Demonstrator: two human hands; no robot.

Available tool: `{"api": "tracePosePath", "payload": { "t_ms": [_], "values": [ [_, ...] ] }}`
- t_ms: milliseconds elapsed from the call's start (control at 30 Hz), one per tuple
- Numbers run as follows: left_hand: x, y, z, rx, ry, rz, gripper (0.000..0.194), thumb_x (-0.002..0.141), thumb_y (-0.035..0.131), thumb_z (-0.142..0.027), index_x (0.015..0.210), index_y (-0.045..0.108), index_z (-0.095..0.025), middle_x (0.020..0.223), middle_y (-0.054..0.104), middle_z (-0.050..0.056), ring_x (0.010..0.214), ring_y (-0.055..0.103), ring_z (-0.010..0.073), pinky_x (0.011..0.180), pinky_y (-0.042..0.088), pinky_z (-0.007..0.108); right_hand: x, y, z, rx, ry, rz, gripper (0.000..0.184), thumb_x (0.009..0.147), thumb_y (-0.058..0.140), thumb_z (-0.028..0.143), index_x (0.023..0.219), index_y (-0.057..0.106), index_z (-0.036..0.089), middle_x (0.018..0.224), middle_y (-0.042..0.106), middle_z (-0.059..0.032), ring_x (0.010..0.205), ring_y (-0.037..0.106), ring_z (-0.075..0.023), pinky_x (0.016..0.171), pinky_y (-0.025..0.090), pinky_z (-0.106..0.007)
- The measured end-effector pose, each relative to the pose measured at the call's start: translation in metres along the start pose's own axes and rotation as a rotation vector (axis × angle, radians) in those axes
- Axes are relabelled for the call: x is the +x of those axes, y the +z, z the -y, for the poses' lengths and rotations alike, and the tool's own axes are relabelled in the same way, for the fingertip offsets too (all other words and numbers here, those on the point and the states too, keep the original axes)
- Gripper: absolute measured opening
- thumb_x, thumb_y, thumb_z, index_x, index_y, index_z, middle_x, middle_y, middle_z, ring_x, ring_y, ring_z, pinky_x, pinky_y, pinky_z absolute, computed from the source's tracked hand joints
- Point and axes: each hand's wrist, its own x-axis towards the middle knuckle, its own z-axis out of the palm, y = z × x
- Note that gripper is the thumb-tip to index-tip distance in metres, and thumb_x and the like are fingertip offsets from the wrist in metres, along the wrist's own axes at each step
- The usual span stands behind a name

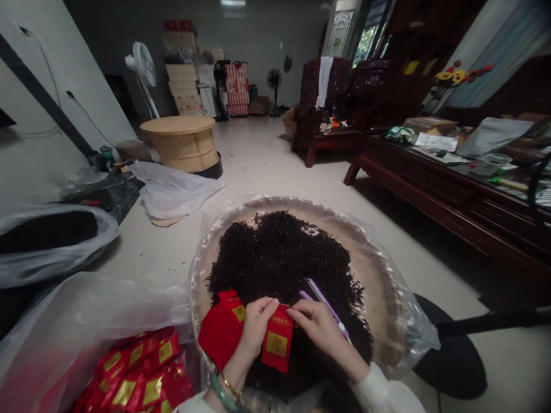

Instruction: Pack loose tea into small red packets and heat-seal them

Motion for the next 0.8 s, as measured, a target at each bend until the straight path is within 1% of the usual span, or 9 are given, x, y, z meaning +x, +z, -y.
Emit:
{"api": "tracePosePath", "payload": {
  "t_ms": [67, 167, 267, 333, 400, 467, 533, 633, 800],
  "values": [
    [0.003, -0.006, 0.001, 0.033, -0.002, 0.025, 0.043, 0.071, 0.063, -0.057, 0.066, 0.064, -0.015, 0.063, 0.064, 0.002, 0.060, 0.057, 0.0150, 0.056, 0.044, 0.024, 0.000, 0.000, -0.001, 0.014, -0.004, -0.046, 0.049, 0.087, 0.046, 0.058, 0.061, 0.062, 0.019, 0.060, 0.061, -0.0026, 0.058, 0.057, -0.0179, 0.059, 0.048, -0.032],
    [0.016, -0.033, -0.002, 0.201, 0.019, -0.023, 0.054, 0.088, 0.035, -0.055, 0.096, 0.068, -0.013, 0.089, 0.072, 0.011, 0.079, 0.066, 0.0218, 0.067, 0.051, 0.031, 0.004, -0.003, 0.001, 0.134, 0.089, -0.179, 0.051, 0.082, 0.047, 0.067, 0.067, 0.061, 0.019, 0.055, 0.057, -0.0012, 0.049, 0.054, -0.0160, 0.048, 0.045, -0.029],
    [0.032, -0.075, -0.006, 0.788, 0.196, -0.294, 0.046, 0.092, 0.029, -0.037, 0.113, 0.064, -0.015, 0.114, 0.068, 0.014, 0.103, 0.063, 0.0232, 0.087, 0.048, 0.035, 0.008, 0.001, 0.014, 0.358, 0.139, -0.274, 0.052, 0.075, 0.054, 0.072, 0.074, 0.060, 0.020, 0.056, 0.058, -0.0001, 0.048, 0.056, -0.0157, 0.048, 0.048, -0.030],
    [0.039, -0.099, -0.005, 0.953, 0.185, -0.389, 0.041, 0.087, 0.044, -0.031, 0.119, 0.061, -0.011, 0.125, 0.062, 0.019, 0.119, 0.052, 0.0293, 0.102, 0.037, 0.042, 0.008, 0.010, 0.031, 0.544, 0.103, -0.158, 0.051, 0.073, 0.060, 0.069, 0.088, 0.061, 0.021, 0.066, 0.063, -0.0013, 0.058, 0.063, -0.0179, 0.057, 0.054, -0.032],
    [0.041, -0.114, -0.002, 1.235, 0.101, -0.404, 0.042, 0.083, 0.052, -0.031, 0.120, 0.061, -0.012, 0.123, 0.063, 0.018, 0.117, 0.053, 0.0317, 0.100, 0.038, 0.044, 0.007, 0.021, 0.048, 0.705, 0.064, 0.126, 0.057, 0.075, 0.063, 0.064, 0.115, 0.056, 0.024, 0.093, 0.069, -0.0065, 0.079, 0.069, -0.0213, 0.068, 0.057, -0.036],
    [0.038, -0.119, 0.002, 1.340, 0.053, -0.400, 0.039, 0.082, 0.057, -0.033, 0.115, 0.065, -0.014, 0.118, 0.065, 0.017, 0.112, 0.055, 0.0331, 0.096, 0.039, 0.044, 0.007, 0.028, 0.056, 0.777, 0.038, 0.252, 0.063, 0.077, 0.064, 0.060, 0.128, 0.047, 0.028, 0.117, 0.064, -0.0105, 0.097, 0.067, -0.0228, 0.078, 0.056, -0.039],
    [0.033, -0.117, 0.004, 1.370, 0.030, -0.392, 0.033, 0.082, 0.058, -0.034, 0.107, 0.070, -0.016, 0.111, 0.068, 0.015, 0.106, 0.056, 0.0333, 0.092, 0.040, 0.043, 0.010, 0.030, 0.051, 0.761, 0.061, 0.191, 0.062, 0.077, 0.065, 0.059, 0.128, 0.047, 0.028, 0.123, 0.061, -0.0114, 0.103, 0.065, -0.0229, 0.083, 0.055, -0.040],
    [0.028, -0.111, 0.003, 1.418, 0.000, -0.374, 0.027, 0.082, 0.060, -0.033, 0.100, 0.073, -0.017, 0.102, 0.070, 0.014, 0.101, 0.056, 0.0332, 0.087, 0.041, 0.042, 0.013, 0.026, 0.027, 0.659, 0.142, 0.057, 0.059, 0.075, 0.064, 0.063, 0.118, 0.053, 0.024, 0.105, 0.068, -0.0098, 0.094, 0.068, -0.0228, 0.079, 0.055, -0.040],
    [0.026, -0.105, -0.005, 1.445, 0.020, -0.335, 0.018, 0.081, 0.061, -0.024, 0.092, 0.074, -0.019, 0.101, 0.069, 0.012, 0.102, 0.053, 0.0327, 0.085, 0.039, 0.042, 0.009, 0.021, -0.004, 0.525, 0.176, 0.032, 0.056, 0.075, 0.061, 0.066, 0.108, 0.058, 0.020, 0.090, 0.070, -0.0078, 0.080, 0.068, -0.0209, 0.069, 0.055, -0.036]
  ]
}}
